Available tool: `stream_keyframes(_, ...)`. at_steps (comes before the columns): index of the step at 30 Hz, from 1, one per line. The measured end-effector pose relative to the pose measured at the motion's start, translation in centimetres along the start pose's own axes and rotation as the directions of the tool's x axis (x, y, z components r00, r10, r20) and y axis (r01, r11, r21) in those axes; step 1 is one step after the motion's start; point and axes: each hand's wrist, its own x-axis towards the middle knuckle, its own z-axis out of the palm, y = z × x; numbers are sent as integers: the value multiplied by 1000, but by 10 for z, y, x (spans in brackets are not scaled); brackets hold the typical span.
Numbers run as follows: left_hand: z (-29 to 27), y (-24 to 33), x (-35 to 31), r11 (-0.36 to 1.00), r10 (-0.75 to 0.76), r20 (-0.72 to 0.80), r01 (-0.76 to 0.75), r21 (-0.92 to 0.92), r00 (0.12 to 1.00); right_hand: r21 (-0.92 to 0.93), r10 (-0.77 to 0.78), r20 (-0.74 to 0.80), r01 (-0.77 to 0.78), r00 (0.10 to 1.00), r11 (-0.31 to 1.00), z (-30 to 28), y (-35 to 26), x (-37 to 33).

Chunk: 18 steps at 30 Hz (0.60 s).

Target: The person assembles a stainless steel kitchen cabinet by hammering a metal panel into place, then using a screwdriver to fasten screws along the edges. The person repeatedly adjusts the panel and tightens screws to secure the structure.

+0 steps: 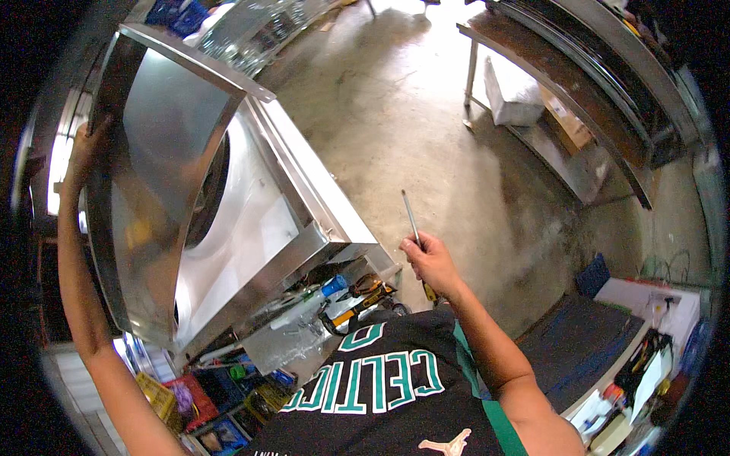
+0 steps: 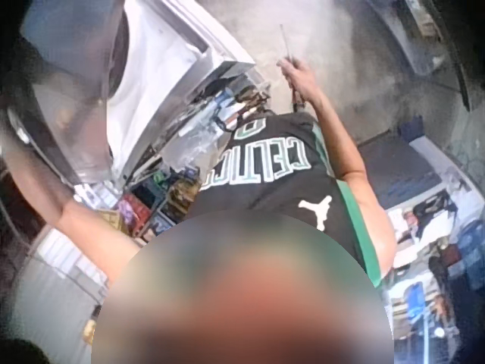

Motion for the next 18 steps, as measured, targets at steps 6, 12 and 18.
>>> stream_keyframes(6,93,-53,99,967,-21,260,86,-241,965,61,61,-93,-55,994,997,27,22,-9)
stream_keyframes(12,185,-97,143,971,-61,343,135,-197,937,77,81,-201,-67,976,995,27,32,-16)
stream_keyframes(18,221,-127,137,981,21,295,36,-188,955,113,165,-135,-150,977,982,6,18,33)
